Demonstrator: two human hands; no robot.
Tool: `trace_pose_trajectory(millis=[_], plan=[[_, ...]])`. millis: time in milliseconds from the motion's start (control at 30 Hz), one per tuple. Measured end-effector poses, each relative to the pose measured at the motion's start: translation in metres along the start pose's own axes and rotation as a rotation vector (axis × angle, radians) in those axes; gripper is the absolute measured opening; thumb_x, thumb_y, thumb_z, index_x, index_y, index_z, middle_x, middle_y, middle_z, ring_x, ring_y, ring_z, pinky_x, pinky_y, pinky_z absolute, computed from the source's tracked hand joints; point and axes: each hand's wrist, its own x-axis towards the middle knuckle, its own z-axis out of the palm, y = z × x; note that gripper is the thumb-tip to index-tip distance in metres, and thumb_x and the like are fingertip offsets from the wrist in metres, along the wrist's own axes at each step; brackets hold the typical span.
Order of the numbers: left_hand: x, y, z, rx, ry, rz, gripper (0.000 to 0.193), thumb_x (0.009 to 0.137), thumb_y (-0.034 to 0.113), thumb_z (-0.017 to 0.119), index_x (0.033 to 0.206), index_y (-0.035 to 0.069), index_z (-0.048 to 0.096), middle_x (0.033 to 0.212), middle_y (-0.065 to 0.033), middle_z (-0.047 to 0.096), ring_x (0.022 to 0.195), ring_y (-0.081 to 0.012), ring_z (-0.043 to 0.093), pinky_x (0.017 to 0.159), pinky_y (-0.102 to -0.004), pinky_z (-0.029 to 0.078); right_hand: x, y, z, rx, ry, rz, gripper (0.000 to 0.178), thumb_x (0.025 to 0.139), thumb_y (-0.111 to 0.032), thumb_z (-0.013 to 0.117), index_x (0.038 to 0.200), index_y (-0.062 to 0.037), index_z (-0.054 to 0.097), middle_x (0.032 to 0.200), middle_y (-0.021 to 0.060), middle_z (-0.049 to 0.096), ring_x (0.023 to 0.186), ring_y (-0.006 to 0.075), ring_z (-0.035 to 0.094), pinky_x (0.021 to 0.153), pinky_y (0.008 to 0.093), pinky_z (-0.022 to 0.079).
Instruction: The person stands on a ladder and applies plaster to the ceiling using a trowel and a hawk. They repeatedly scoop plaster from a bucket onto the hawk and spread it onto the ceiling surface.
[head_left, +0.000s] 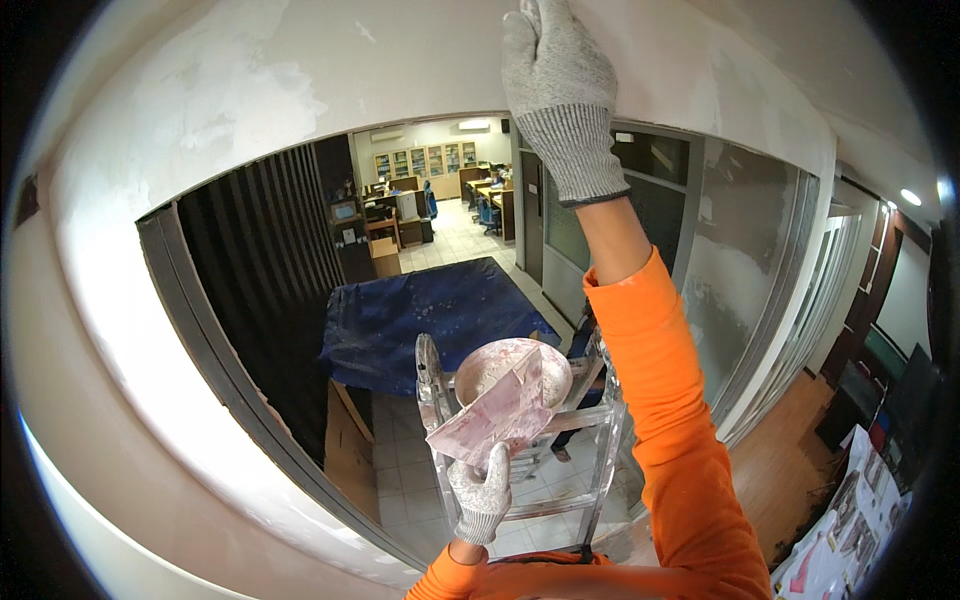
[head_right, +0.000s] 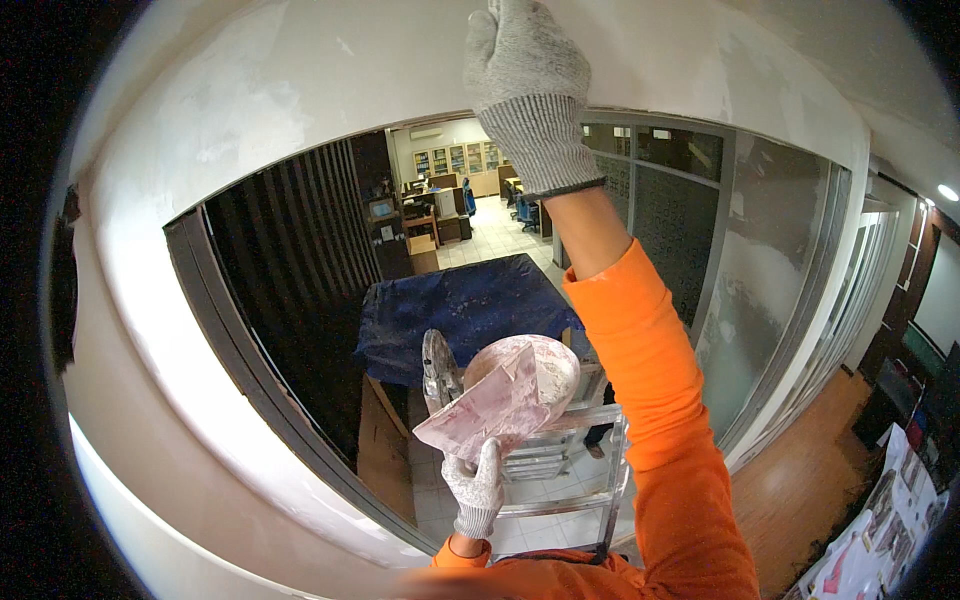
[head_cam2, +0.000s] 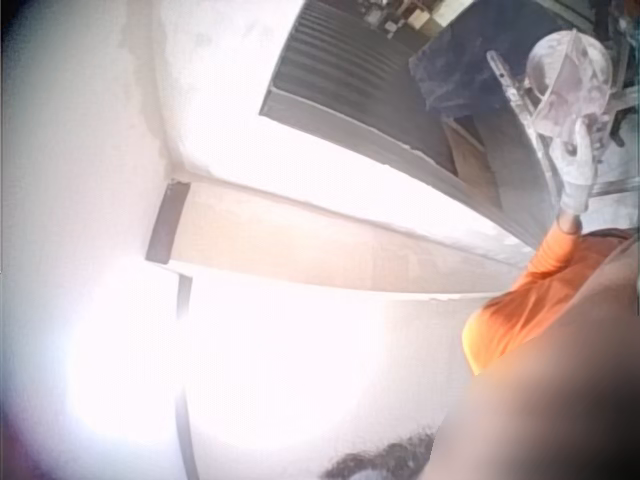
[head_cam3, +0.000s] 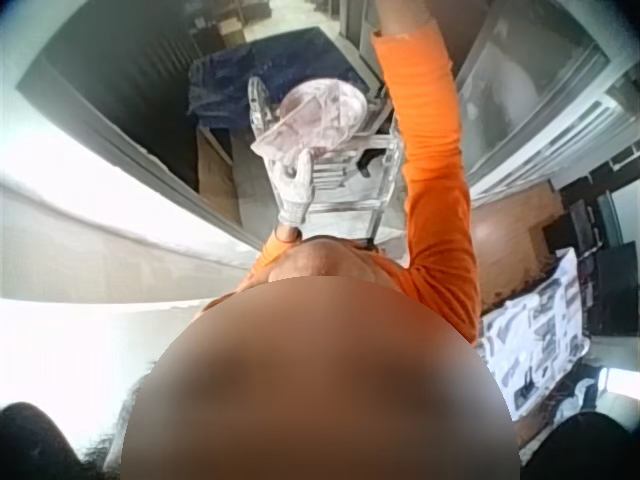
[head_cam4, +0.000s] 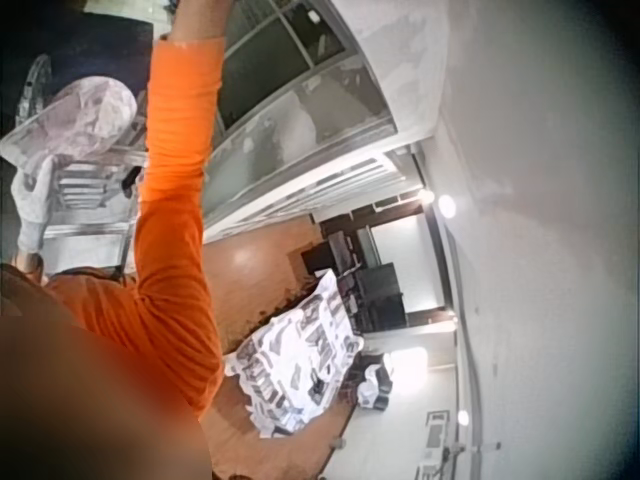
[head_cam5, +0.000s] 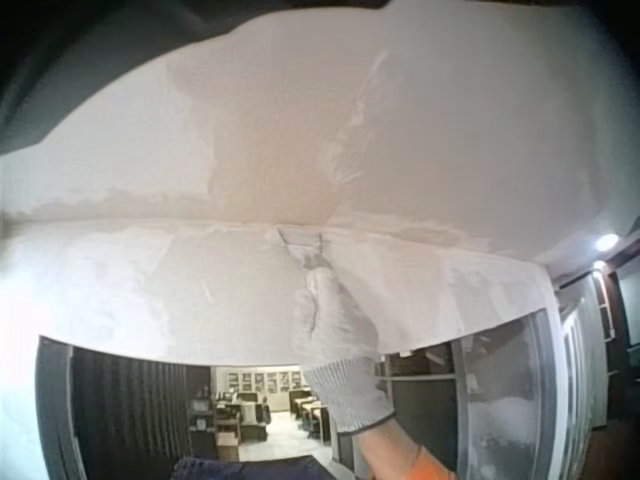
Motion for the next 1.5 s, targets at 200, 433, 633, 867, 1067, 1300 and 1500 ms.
trace_pose_trajectory(millis=[200, 433, 633, 867, 1067, 1300, 1500], plan=[[-0.002, 0.009, -0.003, 0.085, -0.042, -0.019, 0.017, 0.096, 0.006, 0.069, 0.108, -0.005, 0.071, 0.095, -0.0096, 0.074, 0.083, -0.0134, 0.064, 0.076, -0.0301, 0.051, 0.01, -0.006, 0.011, -0.36, -0.152, 0.002, 0.041, 0.1, -0.019, 0.055, 0.137, -0.0022, 0.056, 0.083, 0.0165, 0.07, 0.072, 0.0312, 0.071, 0.061, 0.0434, 0.054], [0.001, 0.004, 0.004, 0.108, -0.131, 0.049, 0.018, 0.097, 0.007, 0.069, 0.109, -0.005, 0.071, 0.093, -0.0101, 0.074, 0.081, -0.0127, 0.063, 0.074, -0.0303, 0.051, 0.042, -0.044, -0.021, -0.582, -0.731, 0.037, 0.04, 0.103, -0.018, 0.051, 0.135, 0.004, 0.057, 0.08, 0.0115, 0.071, 0.071, 0.023, 0.071, 0.059, 0.0377, 0.054], [-0.006, -0.002, 0.007, 0.082, -0.107, -0.091, 0.018, 0.095, 0.012, 0.071, 0.102, -0.004, 0.073, 0.088, -0.0092, 0.074, 0.078, -0.0128, 0.063, 0.073, -0.0293, 0.051, -0.017, -0.036, -0.088, -0.269, -0.491, -0.251, 0.031, 0.098, -0.019, 0.066, 0.121, 0.0013, 0.064, 0.074, 0.0107, 0.064, 0.056, 0.0217, 0.063, 0.055, 0.0334, 0.05], [0.003, -0.024, -0.032, -0.049, -0.124, -0.247, 0.017, 0.092, 0.014, 0.07, 0.098, -0.001, 0.076, 0.087, -0.0061, 0.074, 0.083, -0.0155, 0.066, 0.082, -0.0335, 0.051, -0.1, -0.024, -0.198, 0.393, -0.883, 0.725, 0.031, 0.1, -0.009, 0.06, 0.13, 0.0, 0.064, 0.086, 0.0083, 0.071, 0.074, 0.0088, 0.066, 0.067, 0.0268, 0.054], [0.014, -0.009, -0.063, -0.046, -0.394, -0.434, 0.015, 0.09, 0.007, 0.068, 0.1, -0.002, 0.074, 0.096, -0.0074, 0.073, 0.091, -0.0124, 0.067, 0.084, -0.0287, 0.052, -0.188, 0.031, -0.246, 0.59, -0.911, 1.013, 0.032, 0.103, -0.013, 0.055, 0.127, 0.0057, 0.064, 0.089, 0.0079, 0.069, 0.076, 0.0067, 0.063, 0.063, 0.0205, 0.05], [0.015, -0.021, -0.037, -0.633, -0.47, -0.729, 0.024, 0.088, 0.004, 0.069, 0.11, -0.004, 0.072, 0.107, -0.0097, 0.075, 0.098, -0.0175, 0.069, 0.091, -0.0318, 0.053, -0.257, 0.079, -0.266, 1.113, -0.729, 1.417, 0.028, 0.104, -0.022, 0.055, 0.109, 0.0053, 0.058, 0.084, 0.0221, 0.068, 0.067, 0.022, 0.065, 0.054, 0.0291, 0.051], [-0.004, -0.047, -0.026, -0.317, -0.636, -0.251, 0.023, 0.082, 0.002, 0.077, 0.105, -0.001, 0.074, 0.113, -0.0162, 0.073, 0.103, -0.0287, 0.07, 0.094, -0.0385, 0.055, -0.268, 0.065, -0.269, 0.898, -0.986, 1.31, 0.02, 0.102, -0.01, 0.061, 0.102, 0.0078, 0.069, 0.094, 0.0145, 0.073, 0.077, 0.015, 0.069, 0.069, 0.0273, 0.057]])
